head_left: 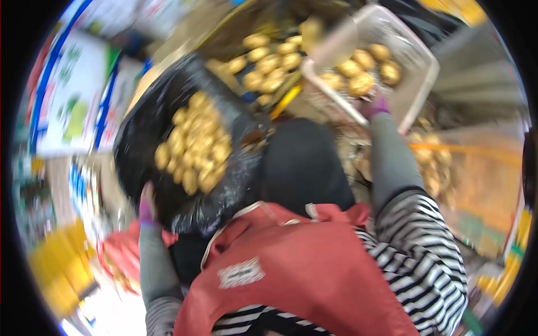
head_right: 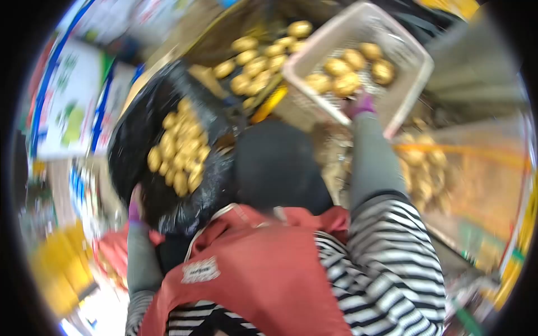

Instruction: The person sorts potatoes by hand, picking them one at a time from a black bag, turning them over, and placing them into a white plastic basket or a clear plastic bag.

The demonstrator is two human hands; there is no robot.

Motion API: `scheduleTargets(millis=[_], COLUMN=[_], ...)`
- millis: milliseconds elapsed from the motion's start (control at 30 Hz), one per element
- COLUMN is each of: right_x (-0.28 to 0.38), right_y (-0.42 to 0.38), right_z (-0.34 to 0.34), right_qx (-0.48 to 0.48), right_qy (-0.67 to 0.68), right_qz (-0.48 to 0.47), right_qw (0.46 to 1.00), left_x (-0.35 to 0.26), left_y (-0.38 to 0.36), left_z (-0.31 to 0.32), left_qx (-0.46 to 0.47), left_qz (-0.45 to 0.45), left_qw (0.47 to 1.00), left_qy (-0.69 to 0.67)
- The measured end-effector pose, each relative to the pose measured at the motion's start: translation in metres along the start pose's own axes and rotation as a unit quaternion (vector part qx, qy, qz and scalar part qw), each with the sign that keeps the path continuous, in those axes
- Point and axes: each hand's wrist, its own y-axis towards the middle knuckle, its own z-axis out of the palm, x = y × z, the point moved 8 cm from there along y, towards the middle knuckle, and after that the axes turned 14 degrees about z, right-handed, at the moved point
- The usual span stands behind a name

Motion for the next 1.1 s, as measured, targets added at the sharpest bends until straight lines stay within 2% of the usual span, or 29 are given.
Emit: scheduleTargets(millis=[33,67,100,133,167,200,233,267,300,333,400,467,533,567,600,633,667,700,733,833,867,900,967,1000,1100], right_x=[0.01,0.026,0.044,0.065,0.09,0.129,0.167,0.206,0.272,0.321,0.385,0.422,0.422,0.421,0.422,0.42,0.419,0.423,0.429,0.435,0.435,0.436,0.435,0.435,0.432], right_y=[0.001,0.001,0.004,0.004,-0.001,-0.019,-0.039,-0.059,-0.117,-0.16,-0.231,-0.282,-0.286,-0.281,-0.273,-0.263,-0.255,-0.249,-0.246,-0.25,-0.253,-0.253,-0.252,-0.254,-0.261], right_z=[0.004,-0.006,-0.014,-0.026,-0.041,-0.049,-0.057,-0.064,-0.086,-0.098,-0.097,-0.078,-0.03,-0.01,-0.001,0.006,0.01,0.01,0.01,0.017,0.017,0.016,0.014,0.012,0.011], right_qx=[-0.039,-0.06,-0.077,-0.089,-0.074,0.033,0.137,0.169,0.206,0.274,0.5,0.532,0.502,0.484,0.484,0.483,0.481,0.469,0.458,0.468,0.477,0.483,0.487,0.499,0.532], right_qy=[-0.12,-0.179,-0.197,-0.176,-0.093,0.119,0.432,0.623,0.65,0.666,0.674,0.683,0.625,0.592,0.591,0.589,0.586,0.584,0.583,0.57,0.565,0.563,0.566,0.575,0.589], right_qz=[-0.041,-0.081,-0.112,-0.129,-0.121,-0.069,0.001,0.07,0.046,-0.009,-0.107,-0.084,-0.07,-0.061,-0.033,-0.005,0.02,0.01,0.001,-0.005,-0.005,-0.003,0.0,-0.005,-0.002], right_qw=[0.991,0.979,0.971,0.972,0.986,0.99,0.891,0.76,0.73,0.694,0.534,0.494,0.595,0.642,0.644,0.648,0.652,0.662,0.671,0.675,0.673,0.67,0.665,0.649,0.608], left_x=[-0.061,-0.038,-0.039,-0.056,-0.059,-0.063,-0.063,-0.054,-0.042,-0.036,-0.02,-0.01,-0.01,-0.006,-0.003,-0.015,-0.02,-0.023,-0.019,-0.022,-0.022,-0.01,0.018,0.005,-0.035], left_y=[-0.025,-0.01,-0.008,-0.017,-0.017,-0.012,-0.008,-0.003,0.003,0.014,0.037,0.064,0.084,0.094,0.107,0.103,0.101,0.104,0.11,0.121,0.123,0.125,0.133,0.115,0.095], left_z=[0.079,0.036,0.023,0.036,0.03,0.037,0.044,0.048,0.056,0.066,0.088,0.122,0.167,0.186,0.208,0.233,0.247,0.257,0.26,0.261,0.258,0.253,0.24,0.243,0.26], left_qx=[-0.043,-0.064,-0.079,-0.092,-0.084,-0.07,-0.049,-0.05,-0.046,-0.028,0.011,0.101,0.148,0.178,0.206,0.23,0.223,0.212,0.192,0.191,0.216,0.223,0.238,0.239,0.188], left_qz=[-0.004,0.021,0.034,0.04,0.034,0.032,0.028,-0.017,-0.061,-0.071,-0.092,-0.045,-0.041,0.007,0.057,0.072,0.054,0.038,0.01,0.032,0.003,-0.012,-0.04,-0.155,-0.149], left_qw=[0.995,0.997,0.982,0.971,0.954,0.953,0.952,0.969,0.981,0.979,0.974,0.958,0.938,0.937,0.91,0.906,0.876,0.84,0.825,0.824,0.841,0.895,0.958,0.955,0.971], left_qy=[-0.085,0.03,0.169,0.219,0.285,0.294,0.299,0.241,0.179,0.188,0.205,0.264,0.311,0.302,0.355,0.347,0.424,0.498,0.531,0.533,0.497,0.387,0.156,0.084,0.011])
